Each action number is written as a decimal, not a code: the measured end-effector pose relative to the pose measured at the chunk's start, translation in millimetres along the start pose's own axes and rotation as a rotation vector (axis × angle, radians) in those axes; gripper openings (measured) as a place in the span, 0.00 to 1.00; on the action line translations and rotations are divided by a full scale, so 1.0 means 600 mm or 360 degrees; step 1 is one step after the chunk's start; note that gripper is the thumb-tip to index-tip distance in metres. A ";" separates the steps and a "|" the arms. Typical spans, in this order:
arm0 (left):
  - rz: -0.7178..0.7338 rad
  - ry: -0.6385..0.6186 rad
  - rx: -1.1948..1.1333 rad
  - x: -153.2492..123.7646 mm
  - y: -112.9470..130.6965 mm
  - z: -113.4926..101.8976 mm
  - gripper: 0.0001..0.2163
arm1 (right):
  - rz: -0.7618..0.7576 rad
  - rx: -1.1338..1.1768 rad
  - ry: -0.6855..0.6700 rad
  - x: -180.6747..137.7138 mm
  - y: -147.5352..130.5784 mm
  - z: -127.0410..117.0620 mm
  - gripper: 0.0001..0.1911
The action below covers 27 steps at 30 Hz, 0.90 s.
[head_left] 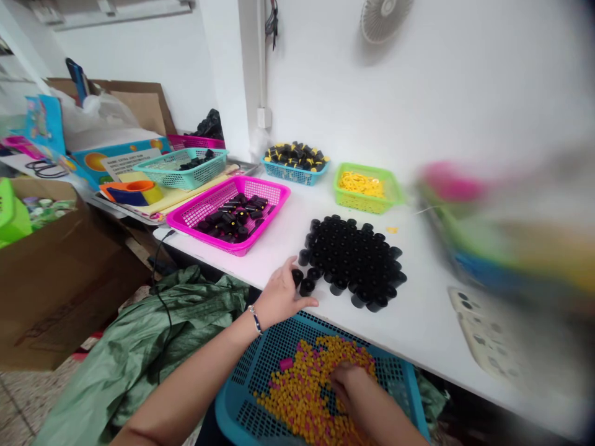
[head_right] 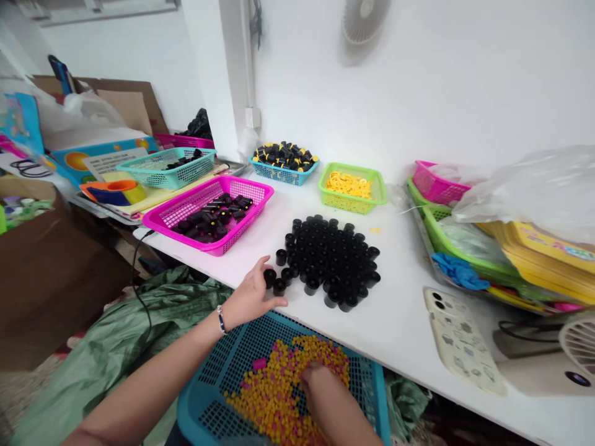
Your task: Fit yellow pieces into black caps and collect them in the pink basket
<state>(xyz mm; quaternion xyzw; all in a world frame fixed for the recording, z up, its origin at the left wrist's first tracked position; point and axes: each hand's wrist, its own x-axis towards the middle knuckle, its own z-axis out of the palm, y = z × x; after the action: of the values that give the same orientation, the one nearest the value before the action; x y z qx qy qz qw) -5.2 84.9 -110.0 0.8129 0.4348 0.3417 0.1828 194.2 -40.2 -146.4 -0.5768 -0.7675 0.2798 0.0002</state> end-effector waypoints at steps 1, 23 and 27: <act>0.0021 -0.0039 -0.0057 -0.003 -0.002 -0.006 0.41 | -0.0057 0.0076 0.0067 -0.002 -0.010 -0.020 0.11; -0.0195 -0.0192 -0.0354 -0.008 -0.013 -0.031 0.31 | -0.0703 -0.0336 0.0371 0.175 -0.131 -0.249 0.10; -0.0198 -0.0203 -0.0349 -0.008 -0.011 -0.033 0.30 | -0.0495 -0.0256 0.0051 0.187 -0.143 -0.278 0.09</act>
<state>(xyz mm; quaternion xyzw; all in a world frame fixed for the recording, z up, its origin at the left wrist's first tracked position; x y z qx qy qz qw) -25.3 84.7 -102.1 0.7796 0.4318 0.3228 0.3187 134.6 115.6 -5.2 -0.4535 -0.8674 0.2047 0.0095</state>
